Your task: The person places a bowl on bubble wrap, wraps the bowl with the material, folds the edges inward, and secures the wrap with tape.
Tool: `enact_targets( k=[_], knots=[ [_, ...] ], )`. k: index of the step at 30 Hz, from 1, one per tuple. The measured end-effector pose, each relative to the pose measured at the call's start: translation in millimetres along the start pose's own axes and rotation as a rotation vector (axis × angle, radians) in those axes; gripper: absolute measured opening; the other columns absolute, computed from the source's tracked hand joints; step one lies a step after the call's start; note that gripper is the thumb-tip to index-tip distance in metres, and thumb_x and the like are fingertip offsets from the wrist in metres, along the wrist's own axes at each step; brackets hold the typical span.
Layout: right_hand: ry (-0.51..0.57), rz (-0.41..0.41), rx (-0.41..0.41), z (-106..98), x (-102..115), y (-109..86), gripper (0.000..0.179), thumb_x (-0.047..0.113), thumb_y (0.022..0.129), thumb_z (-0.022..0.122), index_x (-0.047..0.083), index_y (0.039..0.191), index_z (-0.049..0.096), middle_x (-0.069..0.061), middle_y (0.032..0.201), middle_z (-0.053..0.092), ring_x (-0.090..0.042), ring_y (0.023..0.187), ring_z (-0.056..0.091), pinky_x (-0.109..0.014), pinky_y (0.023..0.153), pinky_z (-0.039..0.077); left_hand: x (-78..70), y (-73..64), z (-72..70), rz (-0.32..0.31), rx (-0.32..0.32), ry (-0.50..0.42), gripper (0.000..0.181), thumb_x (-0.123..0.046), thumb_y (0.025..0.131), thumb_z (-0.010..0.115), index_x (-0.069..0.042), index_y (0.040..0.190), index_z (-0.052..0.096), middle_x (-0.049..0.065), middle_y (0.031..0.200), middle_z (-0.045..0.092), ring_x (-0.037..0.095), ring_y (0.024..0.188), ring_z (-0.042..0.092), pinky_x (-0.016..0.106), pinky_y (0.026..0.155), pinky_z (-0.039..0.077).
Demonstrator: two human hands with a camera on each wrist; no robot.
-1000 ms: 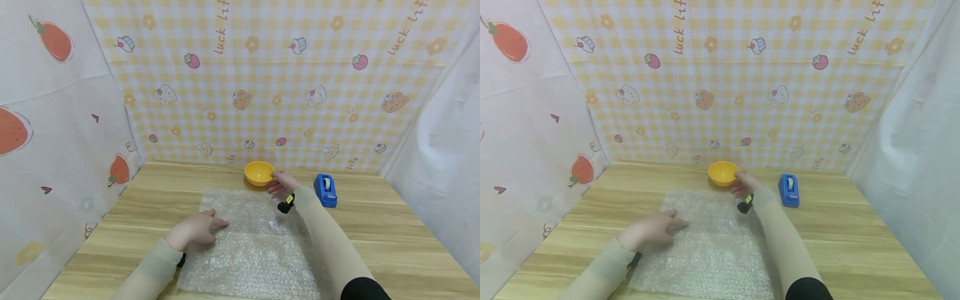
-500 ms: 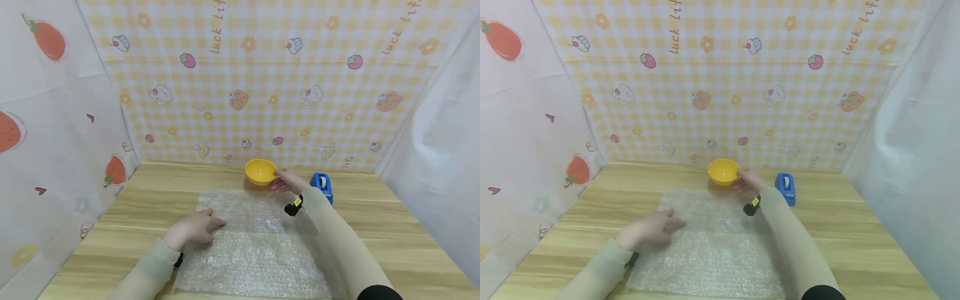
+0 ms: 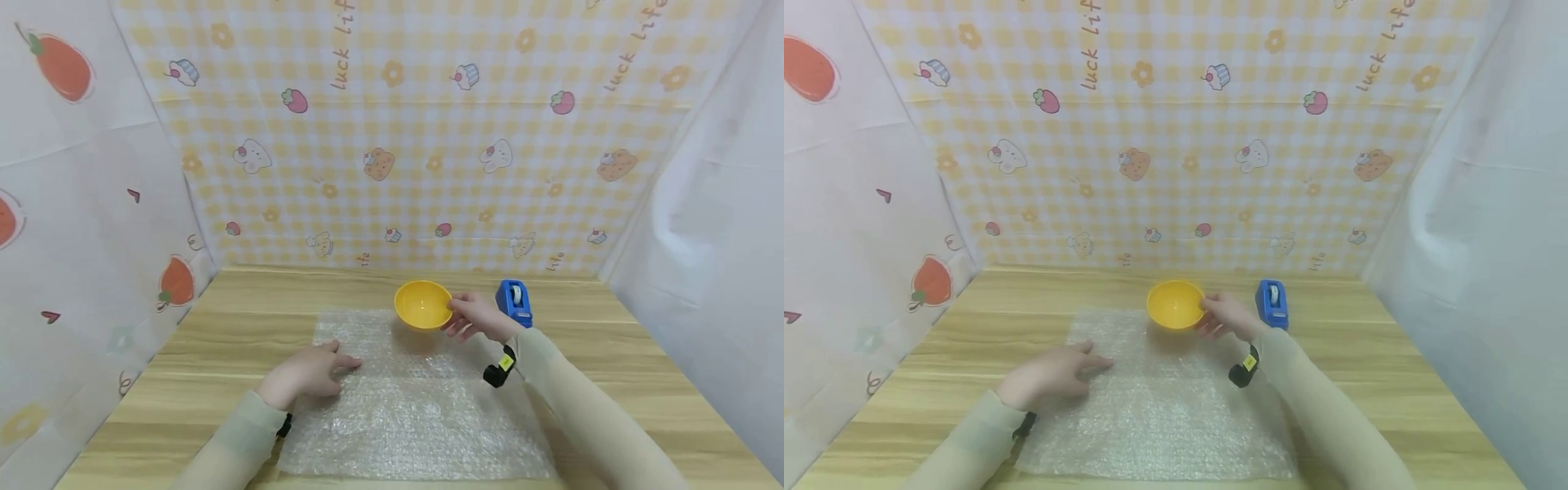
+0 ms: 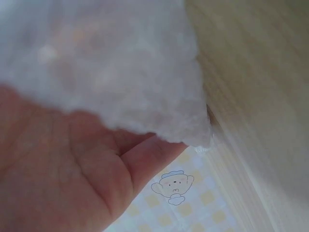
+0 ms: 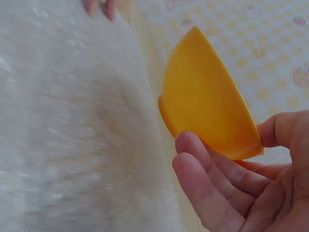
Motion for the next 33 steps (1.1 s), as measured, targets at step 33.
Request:
enact_targets(
  k=[33],
  knots=[
    [0.068,0.014,0.154,38,-36,-40.8,0.049,0.021,0.099,0.049,-0.011,0.135,0.044,-0.018,0.085,0.068,-0.026,0.069,0.067,-0.035,0.057,0.057,4.3,5.2,-1.3,0.022,0.024,0.009,0.058,-0.012,0.075,0.069,-0.023,0.131,0.063,0.03,0.146,0.036,0.051,0.127,0.041,0.065,0.098,0.036]
  ],
)
Point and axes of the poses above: each hand's wrist, its own y-axis towards the middle knuckle, its own z-axis out of the palm, x = y × z, the point moved 3 cm from there along y, towards the middle knuckle
